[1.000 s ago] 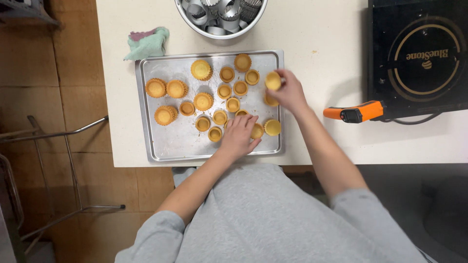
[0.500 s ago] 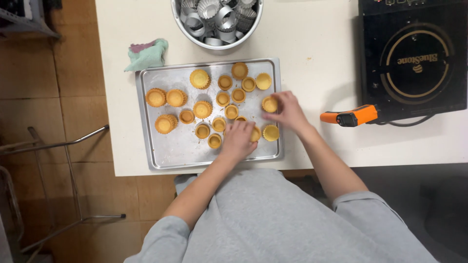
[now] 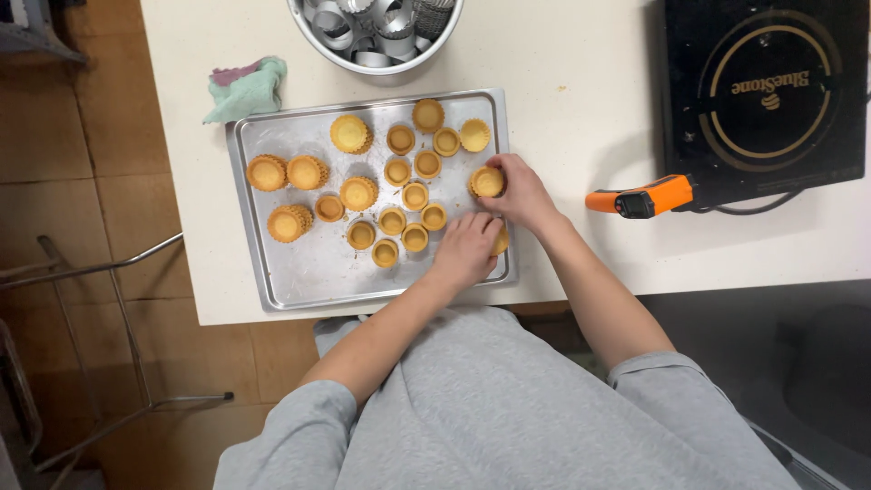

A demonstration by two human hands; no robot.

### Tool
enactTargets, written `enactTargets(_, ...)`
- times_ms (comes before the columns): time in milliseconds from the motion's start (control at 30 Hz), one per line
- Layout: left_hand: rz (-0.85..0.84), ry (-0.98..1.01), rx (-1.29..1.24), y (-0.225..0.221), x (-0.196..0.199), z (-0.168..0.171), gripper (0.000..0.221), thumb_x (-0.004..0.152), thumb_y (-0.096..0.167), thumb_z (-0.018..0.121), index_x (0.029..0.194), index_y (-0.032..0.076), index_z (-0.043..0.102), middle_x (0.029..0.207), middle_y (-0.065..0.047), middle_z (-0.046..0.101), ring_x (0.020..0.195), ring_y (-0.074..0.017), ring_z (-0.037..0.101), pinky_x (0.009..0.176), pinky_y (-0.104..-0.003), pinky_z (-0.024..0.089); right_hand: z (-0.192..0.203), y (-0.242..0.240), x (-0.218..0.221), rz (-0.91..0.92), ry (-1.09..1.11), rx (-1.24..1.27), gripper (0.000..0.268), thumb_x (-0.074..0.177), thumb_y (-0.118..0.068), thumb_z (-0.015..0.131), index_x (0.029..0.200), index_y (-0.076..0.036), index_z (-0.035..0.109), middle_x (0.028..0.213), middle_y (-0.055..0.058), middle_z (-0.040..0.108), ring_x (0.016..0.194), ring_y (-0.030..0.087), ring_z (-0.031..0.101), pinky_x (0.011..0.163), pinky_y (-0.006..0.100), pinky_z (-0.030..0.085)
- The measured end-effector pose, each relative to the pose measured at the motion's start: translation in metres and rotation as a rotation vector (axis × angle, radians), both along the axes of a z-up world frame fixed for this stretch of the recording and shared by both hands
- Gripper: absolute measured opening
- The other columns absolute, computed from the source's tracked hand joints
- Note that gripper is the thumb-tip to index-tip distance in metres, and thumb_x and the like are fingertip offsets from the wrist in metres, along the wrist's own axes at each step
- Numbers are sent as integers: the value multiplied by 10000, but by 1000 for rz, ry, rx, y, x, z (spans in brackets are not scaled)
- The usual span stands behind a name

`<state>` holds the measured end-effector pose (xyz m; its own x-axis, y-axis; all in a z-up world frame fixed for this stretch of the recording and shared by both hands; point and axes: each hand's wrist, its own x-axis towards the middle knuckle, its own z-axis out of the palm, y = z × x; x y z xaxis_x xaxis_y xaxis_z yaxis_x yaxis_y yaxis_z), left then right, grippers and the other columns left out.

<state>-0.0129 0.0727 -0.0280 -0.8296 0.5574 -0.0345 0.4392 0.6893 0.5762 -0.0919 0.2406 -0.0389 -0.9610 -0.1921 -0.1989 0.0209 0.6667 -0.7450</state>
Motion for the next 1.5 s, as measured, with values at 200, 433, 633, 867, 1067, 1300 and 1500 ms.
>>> enactTargets(200,-30,17,-107,7,-1,10,633,648,170,821,1224,39,593,1138,-121,581,1097,-294,556,934,-436,432,19,-12,-2,79,51,91,657,691,-102,818,1307,-59,592,1261,146,613,1148,361,620,946,425,539)
enactTargets(433,14,55,5,-9,-2,-15,634,669,153,824,1255,78,592,1177,-106,609,1150,-296,583,989,-445,453,23,-17,-10,120,-6,202,594,714,-117,851,1262,-105,622,1274,144,597,1126,360,624,937,434,533)
enactTargets(633,181,-50,172,-40,-21,20,713,703,217,862,1336,76,566,1241,-137,607,1197,-349,570,1002,-471,460,4,-1,4,182,160,96,787,665,-107,908,1366,-52,556,1257,142,607,1154,369,612,956,445,528)
enactTargets(867,233,-55,271,-32,-53,19,715,738,219,865,1367,97,548,1261,-118,617,1189,-337,595,1015,-445,487,7,6,27,-49,-21,-29,766,701,-76,871,1390,-64,537,1243,101,587,879,211,619,799,335,566)
enactTargets(1067,146,-39,134,-7,-77,0,726,697,193,869,1348,120,557,1260,-96,616,1215,-319,572,1029,-462,460,1,4,51,-176,-5,-145,660,743,-57,818,1353,-71,568,1240,79,598,811,173,610,710,304,558)
enactTargets(1300,151,-41,110,-1,-85,-2,753,670,153,864,1355,113,554,1288,-97,593,1247,-312,551,1035,-447,455,-11,-4,44,-216,49,-149,616,780,-7,757,1370,-54,585,1110,89,607,780,173,591,721,311,545)
enactTargets(1500,98,-7,6,3,-89,-5,773,648,124,871,1355,115,559,1266,-93,596,1229,-302,554,995,-459,458,0,0,42,-206,42,-185,651,761,-41,788,1371,-48,562,1183,84,620,775,164,596,705,307,550)
